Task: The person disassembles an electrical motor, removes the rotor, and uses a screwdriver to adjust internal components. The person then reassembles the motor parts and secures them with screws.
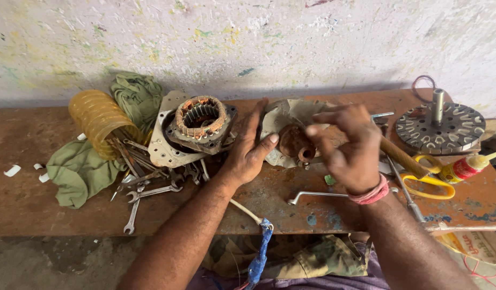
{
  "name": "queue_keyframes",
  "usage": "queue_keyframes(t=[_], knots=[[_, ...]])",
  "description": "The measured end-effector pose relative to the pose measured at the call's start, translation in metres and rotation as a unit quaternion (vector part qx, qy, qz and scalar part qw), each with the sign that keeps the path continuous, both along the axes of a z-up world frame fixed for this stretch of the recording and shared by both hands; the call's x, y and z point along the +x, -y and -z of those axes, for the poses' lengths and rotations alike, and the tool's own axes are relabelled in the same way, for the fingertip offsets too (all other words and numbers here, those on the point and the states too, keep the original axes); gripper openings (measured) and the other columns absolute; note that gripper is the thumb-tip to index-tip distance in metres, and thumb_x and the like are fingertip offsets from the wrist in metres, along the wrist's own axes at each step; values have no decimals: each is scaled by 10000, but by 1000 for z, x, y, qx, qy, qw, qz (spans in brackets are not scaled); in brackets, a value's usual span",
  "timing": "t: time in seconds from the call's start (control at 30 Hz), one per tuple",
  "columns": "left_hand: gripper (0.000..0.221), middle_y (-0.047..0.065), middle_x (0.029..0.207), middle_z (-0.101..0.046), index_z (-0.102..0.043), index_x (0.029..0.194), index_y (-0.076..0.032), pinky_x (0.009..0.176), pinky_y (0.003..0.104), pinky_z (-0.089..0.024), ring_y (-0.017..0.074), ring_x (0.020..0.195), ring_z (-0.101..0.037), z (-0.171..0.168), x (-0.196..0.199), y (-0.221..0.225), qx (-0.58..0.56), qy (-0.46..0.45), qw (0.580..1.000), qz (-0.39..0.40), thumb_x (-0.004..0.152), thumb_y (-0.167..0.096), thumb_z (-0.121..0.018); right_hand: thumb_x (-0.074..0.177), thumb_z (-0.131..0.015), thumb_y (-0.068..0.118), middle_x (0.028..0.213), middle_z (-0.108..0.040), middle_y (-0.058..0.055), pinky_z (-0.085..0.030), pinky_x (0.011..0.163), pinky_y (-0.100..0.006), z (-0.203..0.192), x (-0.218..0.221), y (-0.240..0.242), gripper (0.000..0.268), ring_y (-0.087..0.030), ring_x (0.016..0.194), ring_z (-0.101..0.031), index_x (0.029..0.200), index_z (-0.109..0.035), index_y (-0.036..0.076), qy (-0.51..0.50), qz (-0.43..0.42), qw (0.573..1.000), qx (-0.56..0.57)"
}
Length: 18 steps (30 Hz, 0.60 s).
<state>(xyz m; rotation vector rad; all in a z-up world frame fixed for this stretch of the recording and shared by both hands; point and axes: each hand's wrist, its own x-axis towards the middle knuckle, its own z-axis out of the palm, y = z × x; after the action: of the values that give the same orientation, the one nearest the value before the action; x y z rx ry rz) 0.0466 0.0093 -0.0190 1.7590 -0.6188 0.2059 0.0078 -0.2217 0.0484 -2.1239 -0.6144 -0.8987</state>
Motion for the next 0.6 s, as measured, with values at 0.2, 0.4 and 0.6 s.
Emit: queue_keyframes(t=[0.2,0.4,0.6], knots=[[851,229,1619,-362,-223,1661,-118,1234,545,-313,378,1530,-346,-4,-1,-3,16,-28,999,-1,1008,-550,-556,834,-826,221,878,-735,-105,-414,807,-487,-32,-6,-32,190,-298,863,-635,920,-762,64,-27,55,992,-108],[844,222,1598,-402,-246,1648,-83,1233,523,-343,367,1514,-390,-7,-2,-3,8,-15,1000,3,1018,-542,-567,830,-828,224,874,-733,-106,-394,816,-493,-35,-4,-42,189,-309,856,-636,897,-748,66,-48,90,988,-114],[802,217,1573,-432,-281,1625,-60,1222,512,-390,361,1488,-432,-9,-2,-1,-45,-33,998,19,1017,-472,-601,895,-764,172,821,-665,-114,-389,914,-457,-25,6,-37,154,-291,853,-587,864,-692,40,-21,12,997,-75]])
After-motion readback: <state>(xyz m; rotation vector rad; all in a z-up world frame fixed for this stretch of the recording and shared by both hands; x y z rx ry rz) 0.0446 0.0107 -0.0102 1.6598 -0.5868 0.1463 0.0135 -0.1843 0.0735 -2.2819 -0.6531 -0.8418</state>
